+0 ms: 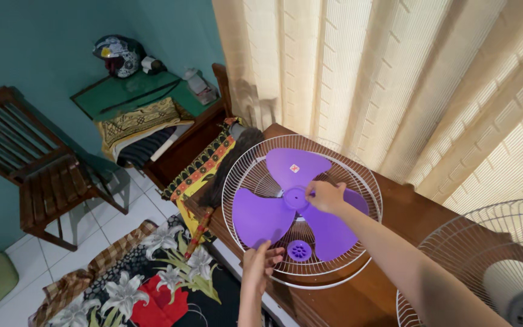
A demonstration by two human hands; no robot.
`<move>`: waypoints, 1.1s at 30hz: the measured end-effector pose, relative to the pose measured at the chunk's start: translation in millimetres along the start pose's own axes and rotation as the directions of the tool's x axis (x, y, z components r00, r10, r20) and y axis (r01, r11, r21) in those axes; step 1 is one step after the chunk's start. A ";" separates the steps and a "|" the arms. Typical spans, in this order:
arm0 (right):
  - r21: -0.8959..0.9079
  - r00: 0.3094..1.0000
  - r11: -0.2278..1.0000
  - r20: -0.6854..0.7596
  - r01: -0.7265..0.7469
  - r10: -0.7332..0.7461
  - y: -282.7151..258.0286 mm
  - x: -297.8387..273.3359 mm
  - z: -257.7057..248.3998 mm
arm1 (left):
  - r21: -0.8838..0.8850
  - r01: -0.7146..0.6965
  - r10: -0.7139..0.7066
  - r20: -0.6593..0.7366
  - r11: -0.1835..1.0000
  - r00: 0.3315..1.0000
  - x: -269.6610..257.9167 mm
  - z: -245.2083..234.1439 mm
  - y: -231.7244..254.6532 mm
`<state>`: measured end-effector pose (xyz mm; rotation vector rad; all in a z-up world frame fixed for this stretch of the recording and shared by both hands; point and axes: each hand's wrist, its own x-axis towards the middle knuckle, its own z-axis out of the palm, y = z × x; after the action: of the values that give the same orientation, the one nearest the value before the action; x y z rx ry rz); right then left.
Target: The person disassembles a purple table fan on a wooden table. They remove the front grille, then the fan blades, and finally the rear grille, placing each component on the table.
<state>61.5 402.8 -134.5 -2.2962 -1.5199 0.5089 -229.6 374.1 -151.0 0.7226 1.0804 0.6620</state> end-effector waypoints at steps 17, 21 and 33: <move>0.263 0.989 0.965 -0.147 0.020 0.019 -51.3 -128.3 -35.8 | 0.041 -0.551 0.545 0.098 0.834 0.833 -51.7 69.0 -22.9; 0.385 0.916 0.889 -0.391 0.247 -0.085 -46.6 -231.7 -73.0 | 0.085 -0.634 0.608 0.211 0.769 0.765 -104.1 118.4 -43.3; 0.376 0.738 0.926 -0.634 0.034 0.230 90.0 -461.7 -207.3 | 0.225 -0.922 0.533 0.762 0.314 0.368 -240.4 257.7 -95.3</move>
<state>63.7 -74.9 55.4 -1.9465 -0.8552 -0.0428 -55.8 80.3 -21.4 2.0360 0.2436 0.8061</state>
